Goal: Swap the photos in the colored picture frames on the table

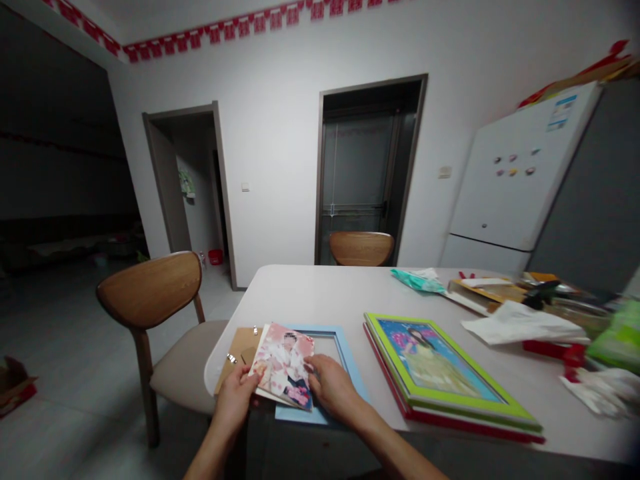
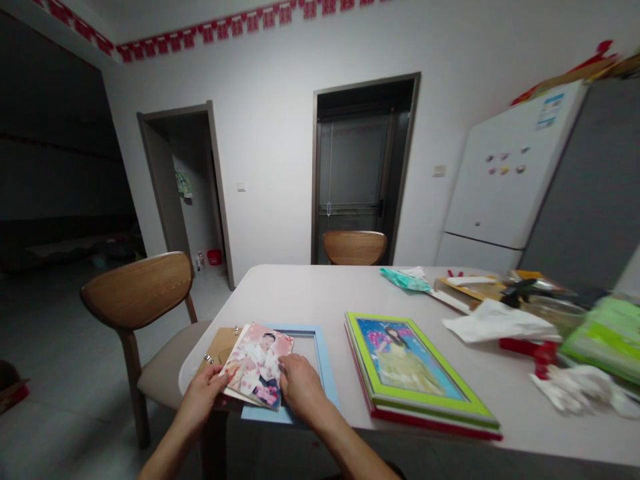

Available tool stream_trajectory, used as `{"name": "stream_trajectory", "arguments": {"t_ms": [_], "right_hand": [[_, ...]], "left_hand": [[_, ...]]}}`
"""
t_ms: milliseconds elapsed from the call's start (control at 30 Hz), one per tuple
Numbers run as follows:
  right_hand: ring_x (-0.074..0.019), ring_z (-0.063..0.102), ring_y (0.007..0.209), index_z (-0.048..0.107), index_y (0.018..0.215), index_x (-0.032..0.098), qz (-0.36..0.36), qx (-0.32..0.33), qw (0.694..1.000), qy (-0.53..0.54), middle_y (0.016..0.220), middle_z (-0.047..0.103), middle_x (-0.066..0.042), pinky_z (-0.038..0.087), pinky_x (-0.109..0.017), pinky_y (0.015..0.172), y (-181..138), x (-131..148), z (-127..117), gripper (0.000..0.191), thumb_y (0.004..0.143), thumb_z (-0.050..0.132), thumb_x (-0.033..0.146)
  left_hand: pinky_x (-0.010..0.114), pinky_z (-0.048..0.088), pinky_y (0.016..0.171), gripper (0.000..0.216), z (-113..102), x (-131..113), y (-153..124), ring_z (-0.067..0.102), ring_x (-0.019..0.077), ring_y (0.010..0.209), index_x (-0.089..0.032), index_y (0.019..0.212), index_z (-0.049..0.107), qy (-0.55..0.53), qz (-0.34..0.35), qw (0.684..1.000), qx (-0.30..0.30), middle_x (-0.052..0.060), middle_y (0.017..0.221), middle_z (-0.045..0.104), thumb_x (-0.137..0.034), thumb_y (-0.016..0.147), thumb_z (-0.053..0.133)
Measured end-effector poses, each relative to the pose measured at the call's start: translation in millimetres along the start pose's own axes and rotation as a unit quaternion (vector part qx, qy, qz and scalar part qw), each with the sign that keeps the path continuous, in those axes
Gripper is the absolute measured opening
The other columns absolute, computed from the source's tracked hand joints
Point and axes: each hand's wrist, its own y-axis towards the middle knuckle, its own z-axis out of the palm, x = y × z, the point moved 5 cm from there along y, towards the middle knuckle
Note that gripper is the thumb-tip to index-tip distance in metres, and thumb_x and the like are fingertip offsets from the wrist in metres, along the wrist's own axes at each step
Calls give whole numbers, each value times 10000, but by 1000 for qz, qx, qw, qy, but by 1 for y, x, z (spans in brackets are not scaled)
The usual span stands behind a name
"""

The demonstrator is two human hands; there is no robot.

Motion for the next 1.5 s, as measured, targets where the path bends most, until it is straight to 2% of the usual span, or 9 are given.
{"name": "stream_trajectory", "arguments": {"t_ms": [267,400,633,767,900,1000,1167,1300,1500], "right_hand": [[-158,513,947,574,978,122,5,-57,994,96,1010,584,-91,360,-264,869,1,-4,-2,316,716,399,150],[-150,516,944,587,933,138,-12,-72,987,143,1005,584,-82,370,-272,869,-2,-1,-4,295,699,408,130],[-158,533,904,598,894,177,-30,-72,980,182,961,600,-63,407,-305,824,-9,6,-7,270,694,421,135],[-170,514,963,597,914,181,-25,-97,976,194,1027,575,-76,388,-333,863,-9,6,-13,259,707,441,174],[-190,486,1017,592,954,166,-9,-89,970,225,1070,556,-96,341,-352,916,-10,15,-24,290,705,499,281],[-195,492,1013,485,1118,170,20,-76,936,342,1134,519,-105,403,-346,845,-11,27,-38,432,731,477,362],[-174,558,870,362,1201,182,81,-62,869,484,1121,527,-98,473,-263,629,-11,37,-55,518,732,455,382],[-144,584,669,416,1146,142,128,-81,853,500,911,624,-72,447,-215,506,-9,9,-54,457,714,411,290],[-116,531,456,335,1225,85,250,-115,886,374,614,626,-28,385,-190,418,-16,-58,-48,591,637,360,137]], "left_hand": [[190,393,393,116,4,7,-1,506,101,433,-162,620,519,-27,-43,998,34,-56,487,552,-226,536,567],[211,419,420,153,7,4,-3,526,113,454,-162,695,536,-46,-41,997,48,-46,522,576,-215,552,542],[280,476,614,315,12,-13,-16,611,186,690,-152,914,559,-67,6,996,55,30,757,657,-269,622,555],[288,470,661,327,10,-28,-24,605,203,743,-138,899,566,-22,63,998,10,46,790,658,-333,637,553],[298,459,681,267,14,-57,-35,592,209,774,-166,914,536,108,178,978,-33,49,849,636,-336,725,455],[320,449,717,251,33,-77,-47,583,212,804,-191,970,516,217,260,940,-48,60,878,621,-263,758,404],[349,401,859,362,81,-89,-69,512,202,969,-223,1061,493,301,386,872,13,58,1021,582,-122,736,370],[393,359,922,447,99,-72,-72,452,214,1054,-209,1126,455,325,395,856,74,67,1123,530,-111,691,429],[427,290,974,533,70,-29,-47,368,258,1149,-79,1156,426,387,256,884,57,160,1223,439,-202,646,519]]}}
